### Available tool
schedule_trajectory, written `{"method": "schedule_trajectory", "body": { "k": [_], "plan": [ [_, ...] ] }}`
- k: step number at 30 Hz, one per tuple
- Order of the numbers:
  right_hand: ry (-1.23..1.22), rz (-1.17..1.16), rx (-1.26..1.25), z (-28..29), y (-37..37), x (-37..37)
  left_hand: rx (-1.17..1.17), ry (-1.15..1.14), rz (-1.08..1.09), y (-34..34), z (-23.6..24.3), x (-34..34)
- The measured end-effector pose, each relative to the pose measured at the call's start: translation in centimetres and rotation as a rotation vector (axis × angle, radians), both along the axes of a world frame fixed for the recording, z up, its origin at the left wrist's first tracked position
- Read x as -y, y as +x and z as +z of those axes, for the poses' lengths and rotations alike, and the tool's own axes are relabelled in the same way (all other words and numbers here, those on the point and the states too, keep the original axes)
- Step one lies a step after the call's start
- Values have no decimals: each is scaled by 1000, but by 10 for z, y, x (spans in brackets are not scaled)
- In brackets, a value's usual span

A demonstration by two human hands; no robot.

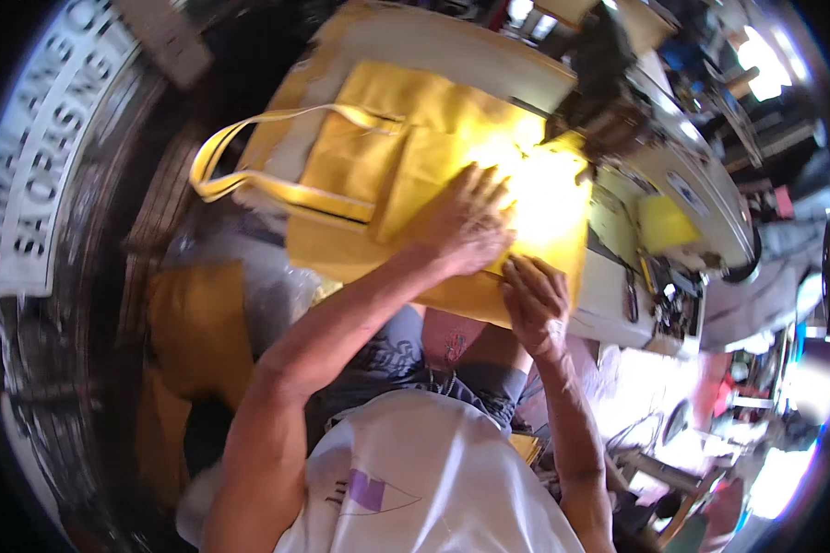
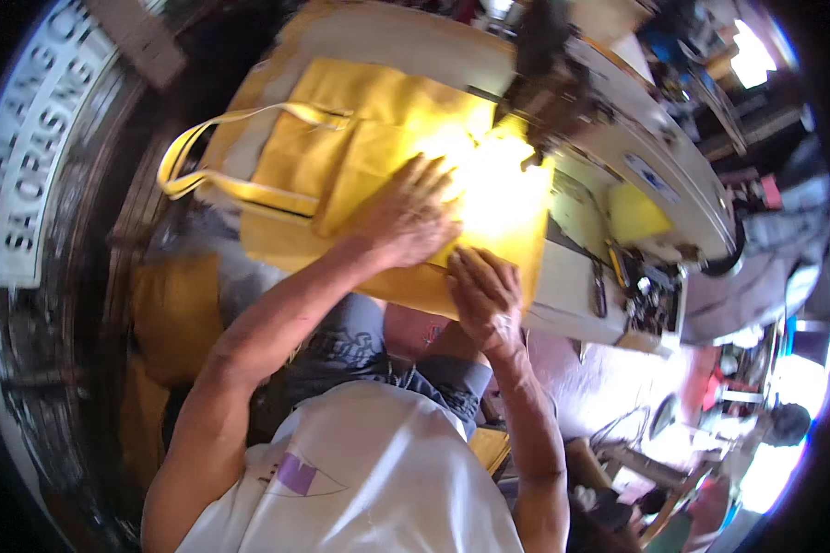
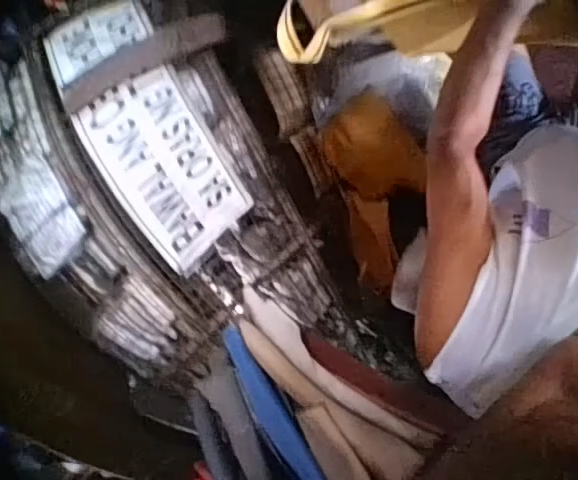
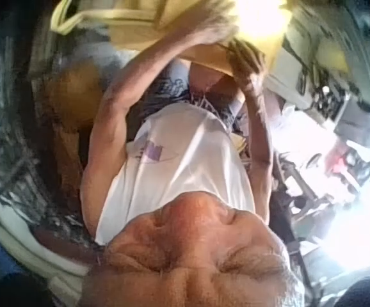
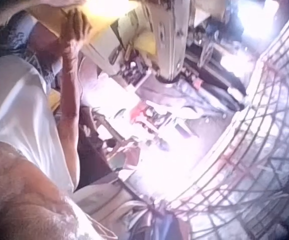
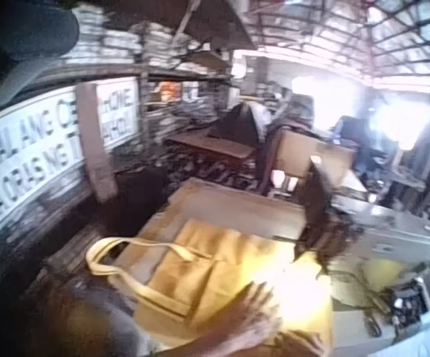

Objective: Sewing and assembling components of a yellow leather tote bag using an industrial sewing machine.

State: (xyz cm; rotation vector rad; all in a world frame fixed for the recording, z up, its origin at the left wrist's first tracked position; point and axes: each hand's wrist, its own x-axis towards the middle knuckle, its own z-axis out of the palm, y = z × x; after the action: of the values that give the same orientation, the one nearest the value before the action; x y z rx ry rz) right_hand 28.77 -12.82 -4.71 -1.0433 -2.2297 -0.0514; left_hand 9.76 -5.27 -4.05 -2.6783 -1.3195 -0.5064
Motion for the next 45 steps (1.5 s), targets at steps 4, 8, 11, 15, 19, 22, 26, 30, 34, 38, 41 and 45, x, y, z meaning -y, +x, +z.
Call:
{"method": "schedule_trajectory", "body": {
  "k": [4, 8, 11, 15, 19, 22, 26, 30, 34, 38, 41, 45],
  "plan": [
    [-84, 12, 50, 7, 7, 2, 35, -107, -136, -24, 6, -12],
    [-134, 75, 80, 14, 17, 6, 90, -99, -196, -23, 6, -14],
    [-159, 104, 107, 18, 25, 5, 33, -105, -157, -18, 13, -7],
    [-196, 143, 138, 24, 29, 2, 11, -134, -142, -15, 20, -4],
    [-254, 145, 123, 26, 29, -1, 7, -146, -150, -20, 19, -8],
    [-265, 156, 144, 27, 29, -1, -24, -172, -145, -19, 25, -8],
    [-252, 157, 131, 24, 26, -8, 11, -172, -153, -23, 24, -14],
    [-279, 150, 124, 29, 21, -25, 44, -141, -184, -26, 27, -35],
    [-309, 153, 113, 33, 21, -37, 71, -149, -222, -25, 28, -49],
    [-299, 145, 104, 30, 21, -40, 94, -130, -205, -23, 28, -48],
    [-279, 149, 123, 31, 24, -42, 61, -173, -243, -26, 20, -38],
    [-275, 142, 125, 31, 24, -44, 120, -172, -243, -26, 21, -36]
  ]
}}
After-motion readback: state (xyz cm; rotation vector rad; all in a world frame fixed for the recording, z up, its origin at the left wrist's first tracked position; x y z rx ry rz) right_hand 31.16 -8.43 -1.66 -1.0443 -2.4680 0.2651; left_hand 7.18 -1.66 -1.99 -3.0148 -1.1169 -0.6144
